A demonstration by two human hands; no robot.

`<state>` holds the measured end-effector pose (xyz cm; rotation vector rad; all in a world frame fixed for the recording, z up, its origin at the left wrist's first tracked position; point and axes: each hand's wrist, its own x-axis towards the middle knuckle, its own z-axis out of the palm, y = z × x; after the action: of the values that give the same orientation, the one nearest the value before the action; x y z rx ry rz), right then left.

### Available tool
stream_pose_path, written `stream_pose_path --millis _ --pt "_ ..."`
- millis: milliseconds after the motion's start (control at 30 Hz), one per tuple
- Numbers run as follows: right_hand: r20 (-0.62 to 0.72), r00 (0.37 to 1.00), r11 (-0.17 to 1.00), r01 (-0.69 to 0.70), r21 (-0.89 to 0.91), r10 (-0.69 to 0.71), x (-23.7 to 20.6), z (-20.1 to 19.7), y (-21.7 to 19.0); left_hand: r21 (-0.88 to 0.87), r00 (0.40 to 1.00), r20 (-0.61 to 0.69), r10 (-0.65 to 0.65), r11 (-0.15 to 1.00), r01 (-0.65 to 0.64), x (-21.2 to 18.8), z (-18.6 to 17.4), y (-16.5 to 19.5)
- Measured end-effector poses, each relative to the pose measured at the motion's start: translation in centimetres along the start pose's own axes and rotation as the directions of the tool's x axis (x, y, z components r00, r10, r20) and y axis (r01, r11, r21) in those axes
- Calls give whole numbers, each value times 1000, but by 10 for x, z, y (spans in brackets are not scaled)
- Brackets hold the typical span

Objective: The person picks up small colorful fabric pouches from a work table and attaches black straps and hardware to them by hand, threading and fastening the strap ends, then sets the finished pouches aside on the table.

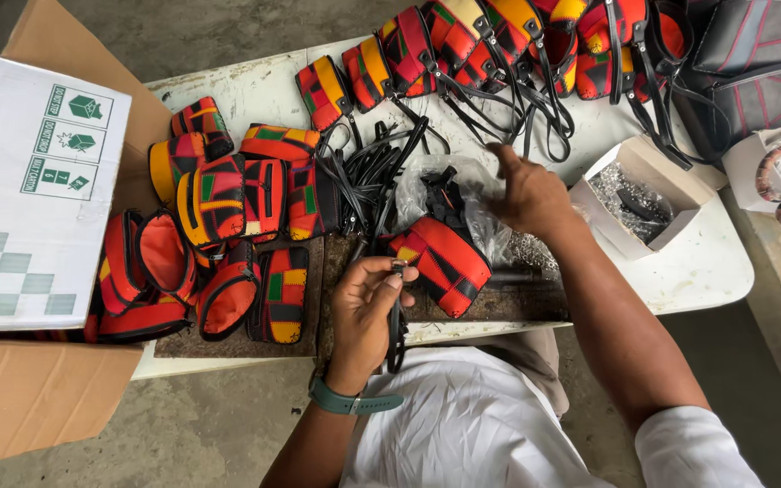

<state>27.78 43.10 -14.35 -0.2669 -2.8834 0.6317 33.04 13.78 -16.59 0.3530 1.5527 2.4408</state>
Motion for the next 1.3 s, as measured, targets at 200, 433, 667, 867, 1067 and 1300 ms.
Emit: stream_pose_path --millis 200,433,667,867,1067,1300 --pt "-96 995 997 -44 -68 37 17 21 37 26 999 -34 4 1000 -3 -3 -10 -4" --pt "-198 968 983 172 59 -157 1 -20 22 -38 997 -16 76 996 -76 1 -11 -1" --pt "344 920 965 239 -111 -188 9 9 -25 -47 998 3 64 997 -64 -2 -10 4" --pt "270 933 968 250 -18 -236 13 11 8 -76 996 -18 88 993 -89 1 -16 5" --pt "192 974 812 -13 583 -122 15 -1 30 -84 997 1 82 993 -81 7 -12 0" --pt "178 971 634 -37 772 -159 19 -3 23 -57 998 -4 65 996 -66 6 -11 2"
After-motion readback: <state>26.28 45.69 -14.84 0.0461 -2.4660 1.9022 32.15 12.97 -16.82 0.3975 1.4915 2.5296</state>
